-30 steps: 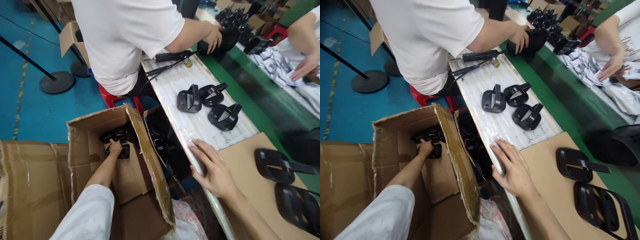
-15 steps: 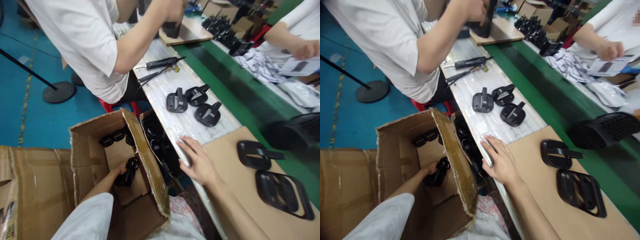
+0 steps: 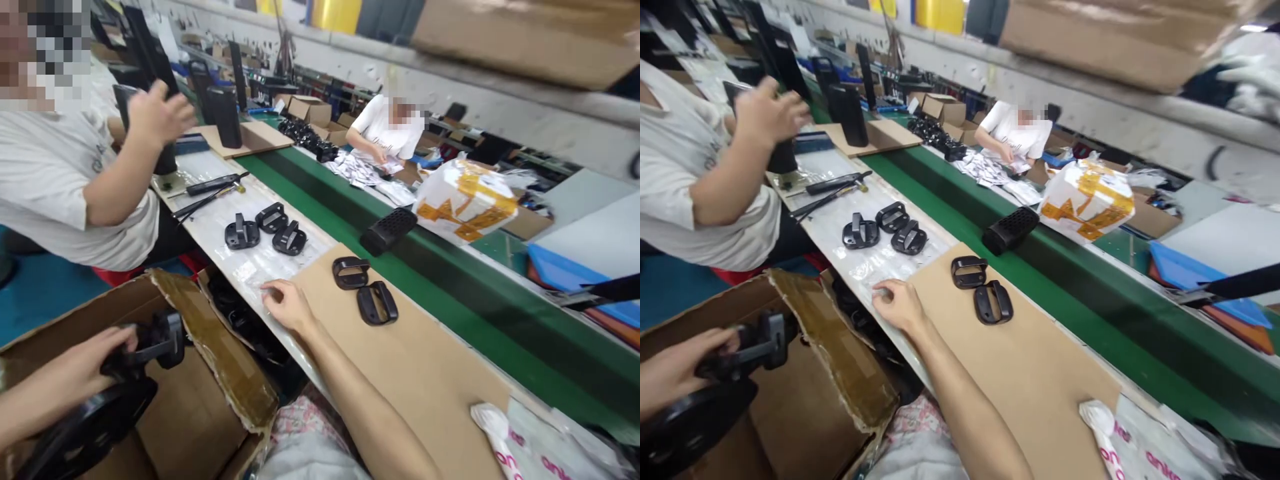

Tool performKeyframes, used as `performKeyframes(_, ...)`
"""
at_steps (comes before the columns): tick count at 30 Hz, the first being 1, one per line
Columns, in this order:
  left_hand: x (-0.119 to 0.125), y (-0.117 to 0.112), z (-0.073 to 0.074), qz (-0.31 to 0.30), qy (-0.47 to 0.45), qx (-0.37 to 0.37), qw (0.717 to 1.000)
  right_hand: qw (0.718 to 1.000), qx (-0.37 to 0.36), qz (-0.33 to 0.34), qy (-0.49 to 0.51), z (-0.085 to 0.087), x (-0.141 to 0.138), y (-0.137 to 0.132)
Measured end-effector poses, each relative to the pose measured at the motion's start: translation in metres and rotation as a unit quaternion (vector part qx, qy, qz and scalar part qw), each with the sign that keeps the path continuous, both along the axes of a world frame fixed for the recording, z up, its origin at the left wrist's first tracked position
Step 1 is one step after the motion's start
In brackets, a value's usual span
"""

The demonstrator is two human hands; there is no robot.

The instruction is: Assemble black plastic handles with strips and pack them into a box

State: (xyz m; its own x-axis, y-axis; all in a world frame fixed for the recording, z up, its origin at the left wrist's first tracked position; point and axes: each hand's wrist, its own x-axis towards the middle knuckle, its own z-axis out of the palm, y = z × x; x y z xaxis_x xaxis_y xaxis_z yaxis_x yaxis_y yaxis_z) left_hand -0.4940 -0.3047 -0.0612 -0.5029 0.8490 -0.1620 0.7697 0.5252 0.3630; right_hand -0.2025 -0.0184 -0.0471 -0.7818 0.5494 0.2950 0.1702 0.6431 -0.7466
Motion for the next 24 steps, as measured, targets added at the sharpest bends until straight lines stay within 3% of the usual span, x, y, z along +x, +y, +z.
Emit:
performKeyframes(2,0.019,0.041,0.043,-0.098,-0.004,0.023,0.995,0.996,-0.043,-0.059,0.045,0.018,0.026,-0.007)
performKeyframes(4,0.058,0.087,0.078,-0.171,0.028,0.003,0.985,0.989,-0.076,-0.098,0.085,0.029,0.063,-0.012)
performKeyframes(6,0.108,0.133,0.103,-0.255,0.075,-0.015,0.964,0.979,-0.096,-0.140,0.113,0.033,0.109,-0.015)
performKeyframes(8,0.161,0.172,0.116,-0.343,0.121,-0.006,0.931,0.966,-0.107,-0.190,0.137,0.028,0.154,-0.018)
performKeyframes(12,0.242,0.230,0.112,-0.501,0.174,0.088,0.843,0.928,-0.095,-0.319,0.166,0.011,0.221,-0.034)
performKeyframes(14,0.265,0.251,0.104,-0.554,0.185,0.123,0.802,0.926,-0.073,-0.333,0.159,0.002,0.235,-0.046)
performKeyframes(16,0.277,0.267,0.096,-0.579,0.194,0.131,0.781,0.932,-0.057,-0.330,0.140,-0.006,0.238,-0.058)
performKeyframes(19,0.281,0.279,0.087,-0.573,0.197,0.129,0.785,0.939,-0.051,-0.325,0.100,-0.018,0.233,-0.067)
performKeyframes(24,0.269,0.261,0.073,-0.492,0.113,0.177,0.845,0.921,-0.058,-0.371,0.102,-0.037,0.230,-0.068)
